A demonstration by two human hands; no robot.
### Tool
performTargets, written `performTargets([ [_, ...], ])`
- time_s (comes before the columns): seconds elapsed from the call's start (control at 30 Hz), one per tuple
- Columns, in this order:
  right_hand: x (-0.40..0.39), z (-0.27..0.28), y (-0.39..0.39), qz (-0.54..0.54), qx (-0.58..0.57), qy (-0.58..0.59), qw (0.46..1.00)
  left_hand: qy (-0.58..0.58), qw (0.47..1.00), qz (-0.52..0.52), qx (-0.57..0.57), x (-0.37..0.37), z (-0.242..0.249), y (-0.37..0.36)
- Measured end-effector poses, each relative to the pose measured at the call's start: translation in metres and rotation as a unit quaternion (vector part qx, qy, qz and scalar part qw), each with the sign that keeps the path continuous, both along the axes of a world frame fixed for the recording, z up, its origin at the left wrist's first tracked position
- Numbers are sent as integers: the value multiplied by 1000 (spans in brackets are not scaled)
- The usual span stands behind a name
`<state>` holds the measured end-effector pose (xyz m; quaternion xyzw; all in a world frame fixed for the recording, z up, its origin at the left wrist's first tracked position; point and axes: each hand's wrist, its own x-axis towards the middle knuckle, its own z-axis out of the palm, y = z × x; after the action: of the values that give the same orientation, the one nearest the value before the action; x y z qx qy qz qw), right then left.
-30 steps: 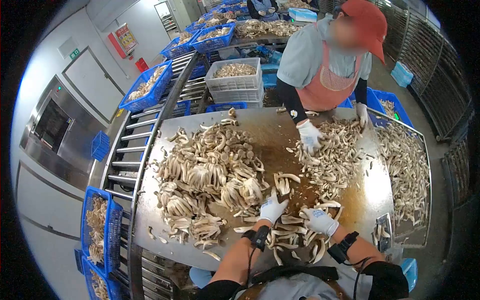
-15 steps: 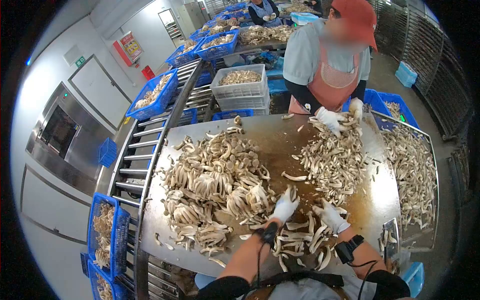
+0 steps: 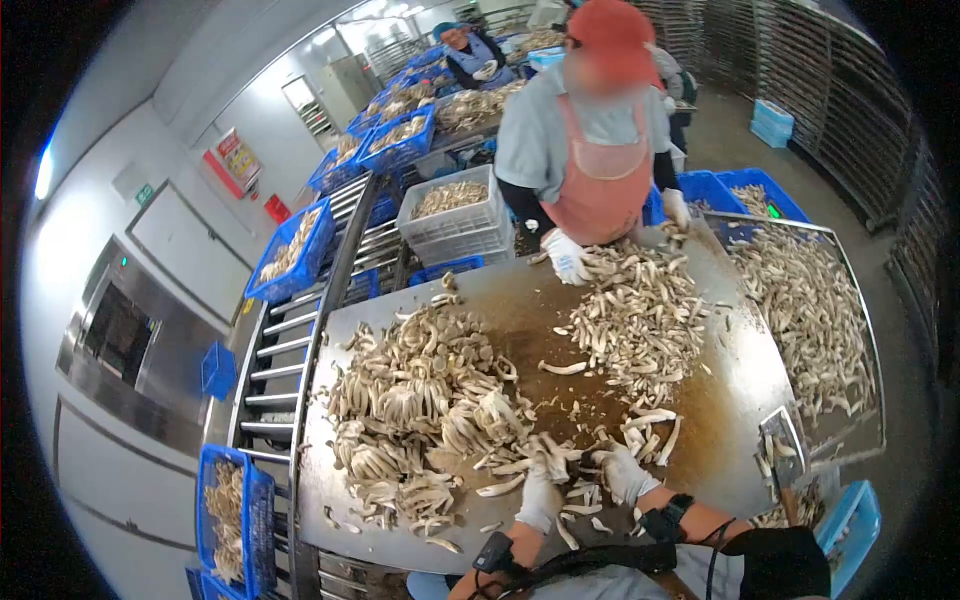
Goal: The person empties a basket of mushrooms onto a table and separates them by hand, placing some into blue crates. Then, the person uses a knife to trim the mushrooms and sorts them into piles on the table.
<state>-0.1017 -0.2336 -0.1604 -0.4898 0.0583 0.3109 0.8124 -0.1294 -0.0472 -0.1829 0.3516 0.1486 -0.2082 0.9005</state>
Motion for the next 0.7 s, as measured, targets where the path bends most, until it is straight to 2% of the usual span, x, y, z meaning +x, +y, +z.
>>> performTargets([
  [0.03,-5,10,-6,-2,45,17,999,23,997,-6,-75,-3,24,-1],
  [0.07,-10,18,5,-47,31,72,996,17,998,-8,-60,-10,25,-5],
  [0.1,-14,15,10,16,-54,-83,995,11,999,-10,-44,-17,26,-10],
  [0.13,-15,13,15,79,-138,-237,959,28,998,-34,48,-26,18,-13],
  [0.17,-20,11,19,59,-84,-89,991,27,999,-32,9,-31,16,-10],
  [0.23,-22,-4,26,-113,18,-4,993,50,979,54,-192,-31,30,0],
  [0.3,-26,2,15,-135,53,111,983,52,993,33,-102,-33,46,7],
  [0.33,-31,12,12,-104,129,67,984,-1,997,72,-6,-43,70,0],
  [0.37,-35,-11,21,-59,49,-26,997,-12,998,60,29,-47,48,-4],
  [0.4,-36,-8,30,-10,-32,-122,992,-27,996,49,64,-47,40,-11],
  [0.43,-38,-4,23,65,-127,-184,972,-33,998,-37,38,-52,35,-8],
  [0.5,-38,8,21,-94,9,-24,995,-37,997,51,45,-48,35,-6],
  [0.53,-38,16,18,-174,78,60,980,-37,994,92,47,-45,37,-7],
  [0.57,-40,23,3,-50,6,-24,998,-48,993,38,99,-44,38,-9],
  [0.6,-41,1,10,-74,120,92,986,-53,988,-14,147,-47,38,-12],
  [0.63,-47,21,0,35,-68,-95,992,-57,977,-64,193,-51,39,-12],
  [0.67,-50,41,-14,149,-244,-273,918,-57,963,-113,238,-58,38,-9],
  [0.7,-51,43,-17,102,-244,-298,917,-25,981,-49,184,-56,55,-12],
])
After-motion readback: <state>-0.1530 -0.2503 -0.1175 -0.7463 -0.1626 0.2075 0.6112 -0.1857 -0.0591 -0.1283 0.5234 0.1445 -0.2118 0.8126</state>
